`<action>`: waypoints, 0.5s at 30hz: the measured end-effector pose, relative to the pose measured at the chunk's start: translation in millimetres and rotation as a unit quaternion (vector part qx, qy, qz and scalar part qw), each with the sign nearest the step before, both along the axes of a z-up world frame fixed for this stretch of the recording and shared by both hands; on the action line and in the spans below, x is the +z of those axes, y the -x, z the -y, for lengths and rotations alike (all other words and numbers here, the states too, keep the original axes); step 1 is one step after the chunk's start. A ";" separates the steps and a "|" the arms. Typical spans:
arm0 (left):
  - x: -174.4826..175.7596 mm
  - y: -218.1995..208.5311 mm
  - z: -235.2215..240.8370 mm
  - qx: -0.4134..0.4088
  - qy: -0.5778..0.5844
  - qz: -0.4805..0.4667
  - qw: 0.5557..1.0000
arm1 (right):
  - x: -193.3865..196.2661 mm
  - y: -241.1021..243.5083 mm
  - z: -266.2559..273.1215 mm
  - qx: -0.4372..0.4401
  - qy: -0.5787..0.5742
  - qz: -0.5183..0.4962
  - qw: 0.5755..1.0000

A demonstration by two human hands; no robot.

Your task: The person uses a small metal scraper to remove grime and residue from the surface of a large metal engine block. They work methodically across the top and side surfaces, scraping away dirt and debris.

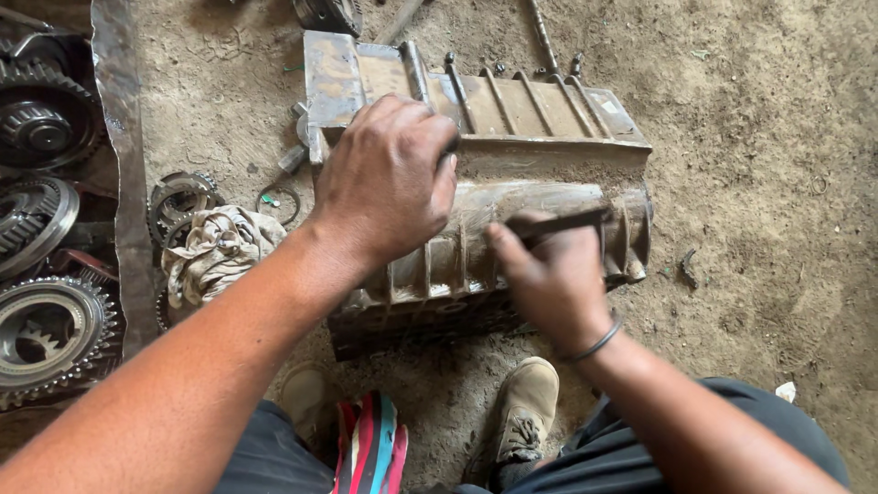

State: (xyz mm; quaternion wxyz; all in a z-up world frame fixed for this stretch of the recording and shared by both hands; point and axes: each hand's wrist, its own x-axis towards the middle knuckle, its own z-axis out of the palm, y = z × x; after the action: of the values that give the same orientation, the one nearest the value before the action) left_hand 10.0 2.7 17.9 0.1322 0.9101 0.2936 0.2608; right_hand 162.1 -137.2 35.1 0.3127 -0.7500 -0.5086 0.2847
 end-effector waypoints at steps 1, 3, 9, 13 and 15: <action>-0.1 -0.2 -0.4 0.001 -0.005 0.000 1.000 | 0.5 7.4 -1.2 0.003 -0.034 -0.022 0.999; -0.9 0.1 -0.5 0.000 -0.007 0.000 1.000 | 3.4 6.6 -3.7 0.013 -0.066 -0.036 0.997; -4.0 2.1 1.6 -0.008 -0.007 0.016 1.000 | -3.2 -10.1 -5.6 0.028 0.034 0.098 0.994; -3.0 -0.4 1.2 -0.001 -0.016 0.022 1.000 | -5.7 -4.0 -0.8 0.025 -0.033 0.049 0.998; -3.0 0.0 1.6 -0.002 0.007 0.017 1.000 | 0.8 -5.0 -1.9 0.013 0.056 0.056 0.997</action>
State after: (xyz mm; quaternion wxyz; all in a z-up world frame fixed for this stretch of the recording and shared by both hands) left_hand 10.0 1.1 14.9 0.1445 0.9051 0.2914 0.2738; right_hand 167.1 -135.3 36.0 0.2370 -0.7743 -0.5186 0.2744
